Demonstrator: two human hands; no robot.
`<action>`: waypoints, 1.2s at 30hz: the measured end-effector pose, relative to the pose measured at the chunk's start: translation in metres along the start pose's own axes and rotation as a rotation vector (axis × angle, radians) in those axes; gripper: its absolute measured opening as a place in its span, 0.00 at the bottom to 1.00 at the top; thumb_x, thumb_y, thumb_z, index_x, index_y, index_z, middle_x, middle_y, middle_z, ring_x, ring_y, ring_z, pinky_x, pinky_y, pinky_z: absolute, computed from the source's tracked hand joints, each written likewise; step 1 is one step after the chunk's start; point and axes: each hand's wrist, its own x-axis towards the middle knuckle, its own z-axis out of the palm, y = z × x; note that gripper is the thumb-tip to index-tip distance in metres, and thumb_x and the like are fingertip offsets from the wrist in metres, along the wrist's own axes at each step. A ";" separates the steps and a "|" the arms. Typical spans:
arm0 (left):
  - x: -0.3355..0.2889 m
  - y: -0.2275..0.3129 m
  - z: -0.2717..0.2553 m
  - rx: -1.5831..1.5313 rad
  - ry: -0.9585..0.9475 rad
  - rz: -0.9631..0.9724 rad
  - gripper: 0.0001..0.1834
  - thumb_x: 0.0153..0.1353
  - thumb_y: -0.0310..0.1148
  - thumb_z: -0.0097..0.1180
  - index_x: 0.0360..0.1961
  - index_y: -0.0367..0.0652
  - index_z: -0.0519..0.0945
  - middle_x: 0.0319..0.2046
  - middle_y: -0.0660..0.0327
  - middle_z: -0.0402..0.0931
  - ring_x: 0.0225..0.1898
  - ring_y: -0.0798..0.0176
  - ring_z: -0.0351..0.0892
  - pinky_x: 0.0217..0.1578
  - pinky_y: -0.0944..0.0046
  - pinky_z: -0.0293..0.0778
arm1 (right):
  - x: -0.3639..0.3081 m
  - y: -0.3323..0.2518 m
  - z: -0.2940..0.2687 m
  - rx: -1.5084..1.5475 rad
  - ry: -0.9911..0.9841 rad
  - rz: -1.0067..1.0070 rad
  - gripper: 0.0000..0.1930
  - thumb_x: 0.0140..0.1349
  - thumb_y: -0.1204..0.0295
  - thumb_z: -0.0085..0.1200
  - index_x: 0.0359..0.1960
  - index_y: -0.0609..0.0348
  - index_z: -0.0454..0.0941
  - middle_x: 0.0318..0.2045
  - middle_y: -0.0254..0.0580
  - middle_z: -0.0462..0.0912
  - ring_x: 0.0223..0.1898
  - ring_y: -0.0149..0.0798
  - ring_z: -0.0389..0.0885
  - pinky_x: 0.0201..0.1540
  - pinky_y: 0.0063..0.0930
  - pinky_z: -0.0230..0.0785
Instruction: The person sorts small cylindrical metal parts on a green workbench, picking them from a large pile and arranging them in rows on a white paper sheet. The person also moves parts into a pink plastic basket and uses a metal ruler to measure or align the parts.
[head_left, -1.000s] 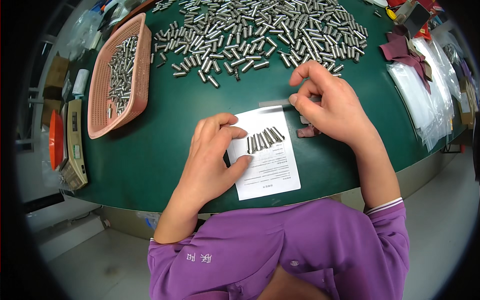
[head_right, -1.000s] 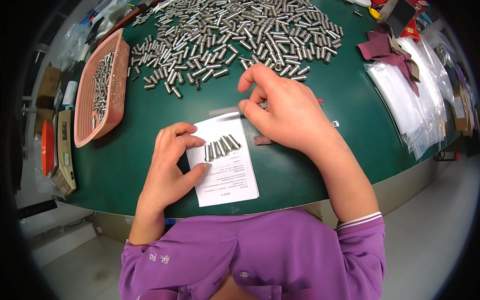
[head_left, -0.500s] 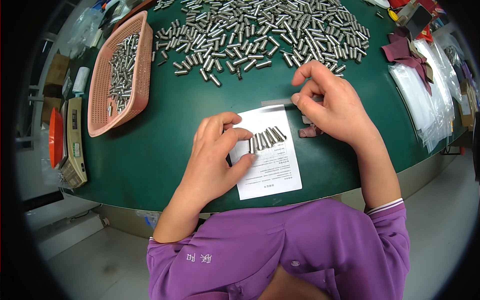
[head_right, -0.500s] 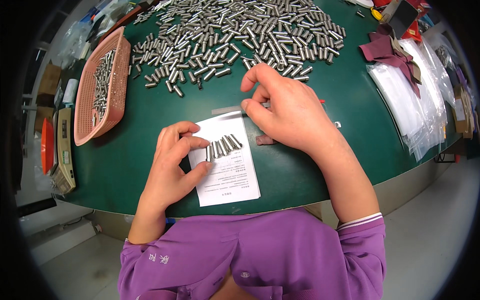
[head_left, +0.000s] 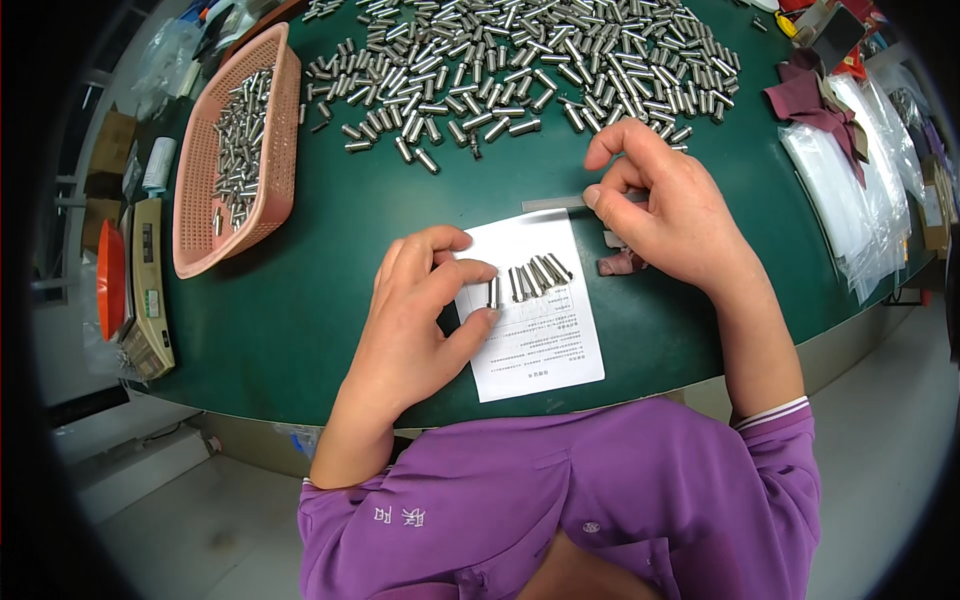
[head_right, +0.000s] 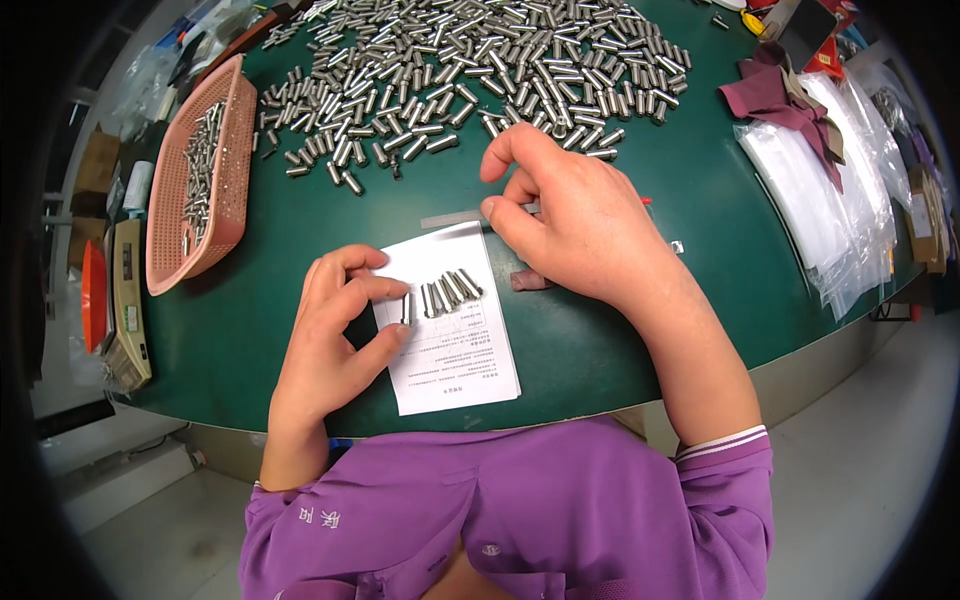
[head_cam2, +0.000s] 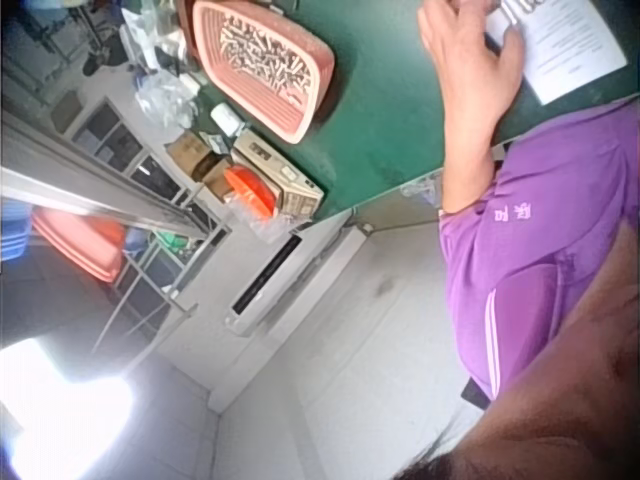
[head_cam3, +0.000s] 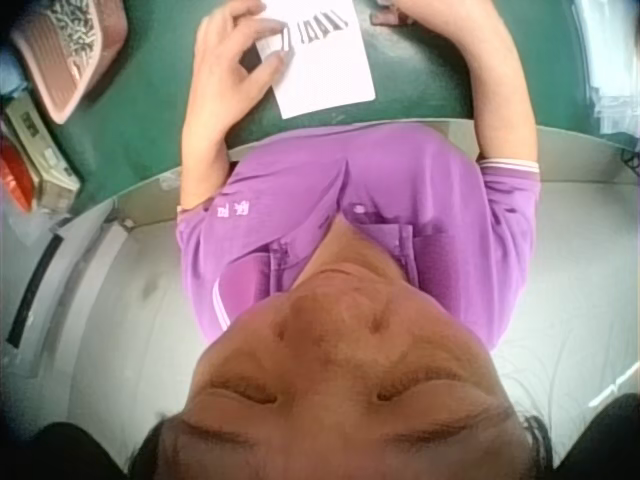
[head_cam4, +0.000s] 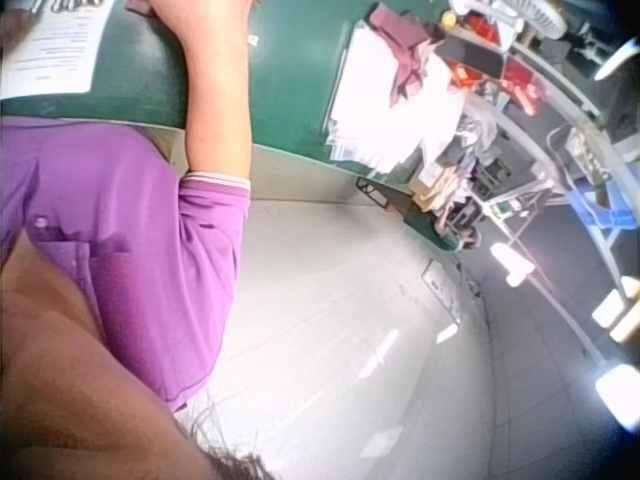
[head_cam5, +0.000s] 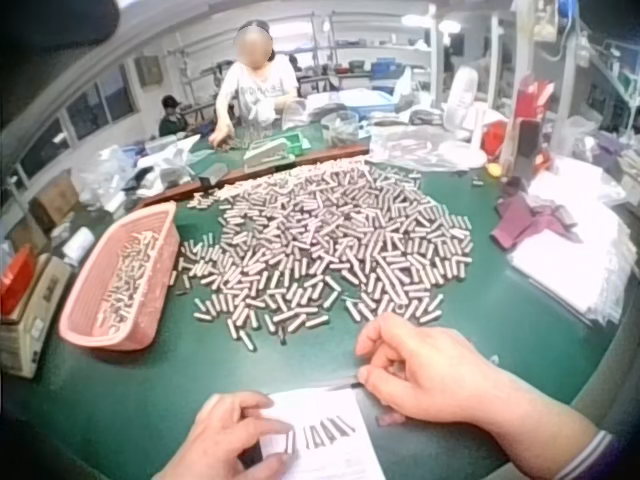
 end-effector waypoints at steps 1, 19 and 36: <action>0.000 0.000 0.000 0.003 0.001 0.002 0.18 0.44 0.22 0.66 0.40 0.42 0.82 0.50 0.55 0.71 0.52 0.52 0.69 0.54 0.57 0.67 | 0.000 0.000 0.000 -0.002 0.002 -0.006 0.12 0.58 0.70 0.57 0.42 0.57 0.71 0.23 0.38 0.82 0.26 0.42 0.82 0.33 0.35 0.71; 0.000 -0.003 -0.003 -0.010 0.016 -0.012 0.18 0.43 0.21 0.68 0.39 0.42 0.82 0.50 0.57 0.72 0.53 0.53 0.70 0.54 0.58 0.67 | -0.002 -0.005 -0.001 0.052 -0.028 0.029 0.11 0.59 0.71 0.56 0.42 0.58 0.71 0.22 0.38 0.82 0.24 0.39 0.83 0.31 0.33 0.72; -0.002 -0.001 0.006 -0.125 0.179 -0.026 0.19 0.47 0.26 0.71 0.41 0.42 0.79 0.37 0.60 0.82 0.42 0.56 0.81 0.45 0.59 0.74 | -0.010 -0.012 0.024 -0.054 -0.014 -0.370 0.08 0.57 0.71 0.58 0.37 0.52 0.73 0.22 0.33 0.81 0.25 0.39 0.82 0.28 0.35 0.71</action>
